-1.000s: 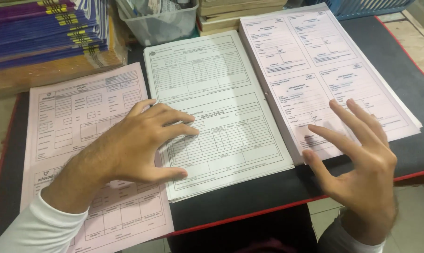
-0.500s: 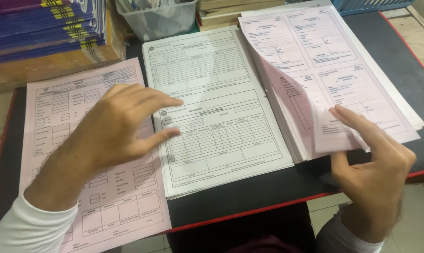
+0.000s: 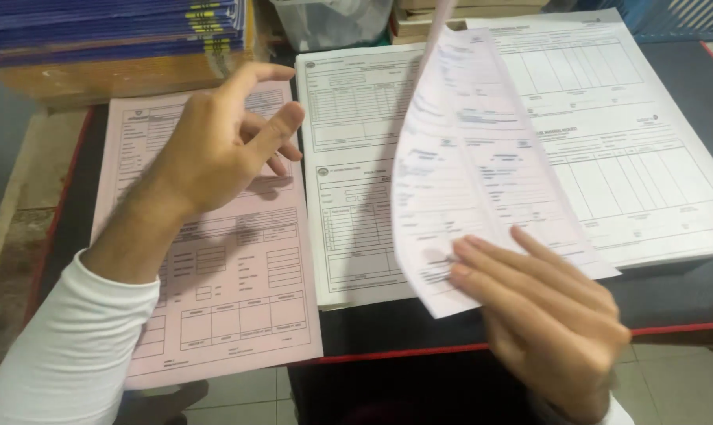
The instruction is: Sorting and organizing stacks of printed forms on a desk
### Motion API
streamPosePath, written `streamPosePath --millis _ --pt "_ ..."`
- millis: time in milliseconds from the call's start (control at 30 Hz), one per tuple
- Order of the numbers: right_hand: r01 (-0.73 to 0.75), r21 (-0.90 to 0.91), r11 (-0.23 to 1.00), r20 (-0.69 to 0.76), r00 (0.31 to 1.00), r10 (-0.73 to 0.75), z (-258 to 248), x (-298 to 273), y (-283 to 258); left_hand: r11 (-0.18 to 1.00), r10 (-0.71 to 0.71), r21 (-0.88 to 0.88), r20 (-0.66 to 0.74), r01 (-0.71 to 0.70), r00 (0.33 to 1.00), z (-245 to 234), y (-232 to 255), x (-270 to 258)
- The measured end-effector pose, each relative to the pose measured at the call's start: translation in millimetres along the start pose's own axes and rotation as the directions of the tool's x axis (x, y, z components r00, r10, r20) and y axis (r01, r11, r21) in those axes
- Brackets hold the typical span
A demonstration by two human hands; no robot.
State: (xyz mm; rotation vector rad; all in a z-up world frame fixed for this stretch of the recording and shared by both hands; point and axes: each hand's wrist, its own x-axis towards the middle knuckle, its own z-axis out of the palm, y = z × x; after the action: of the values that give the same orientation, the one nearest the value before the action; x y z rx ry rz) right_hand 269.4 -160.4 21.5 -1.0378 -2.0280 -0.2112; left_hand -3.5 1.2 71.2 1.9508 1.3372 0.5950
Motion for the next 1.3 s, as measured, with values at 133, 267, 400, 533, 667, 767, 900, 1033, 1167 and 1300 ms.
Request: streamPosePath --millis 133,267,400,533,667,767,900,1033,1167,1300 --pt "0.039 0.114 0.993 0.018 0.999 -0.041 16 25 -30 0.950 -0.166 -0.258 0.066 0.177 0.984 4 -1 3" --pt "0.187 0.179 0.966 0.075 0.976 -0.203 33 26 -34 0.986 -0.108 -0.122 0.044 0.113 0.993 4 3 -2" --pt "0.198 0.242 0.950 0.114 0.966 -0.230 38 24 -37 0.991 -0.098 0.086 -0.041 0.102 0.994 0 3 0" --pt "0.116 0.169 0.979 0.115 0.984 -0.137 40 23 -38 0.971 -0.019 0.239 0.011 0.016 1.000 -31 -4 -3" --pt "0.071 0.101 0.992 0.085 0.993 -0.079 54 11 -31 0.904 -0.160 0.403 0.008 0.143 0.987 -63 2 -13" --pt "0.052 0.100 0.994 0.123 0.990 -0.065 59 6 -32 0.820 -0.313 0.515 0.040 0.249 0.949 -81 -1 -20" --pt "0.043 0.145 0.989 0.111 0.992 -0.059 66 13 -47 0.820 -0.365 0.514 0.132 0.252 0.922 -99 -23 -22" --pt "0.057 0.214 0.975 0.155 0.984 -0.091 76 15 -58 0.855 -0.473 0.329 0.181 0.400 0.862 -108 -35 -28" --pt "0.046 0.192 0.980 0.249 0.964 -0.094 88 11 -57 0.858 -0.503 0.227 0.181 0.461 0.845 -117 -58 -27" --pt "0.045 0.075 0.996 0.344 0.936 -0.068 98 4 -55 0.752 -0.626 0.353 0.118 0.556 0.771 -122 -53 -31"
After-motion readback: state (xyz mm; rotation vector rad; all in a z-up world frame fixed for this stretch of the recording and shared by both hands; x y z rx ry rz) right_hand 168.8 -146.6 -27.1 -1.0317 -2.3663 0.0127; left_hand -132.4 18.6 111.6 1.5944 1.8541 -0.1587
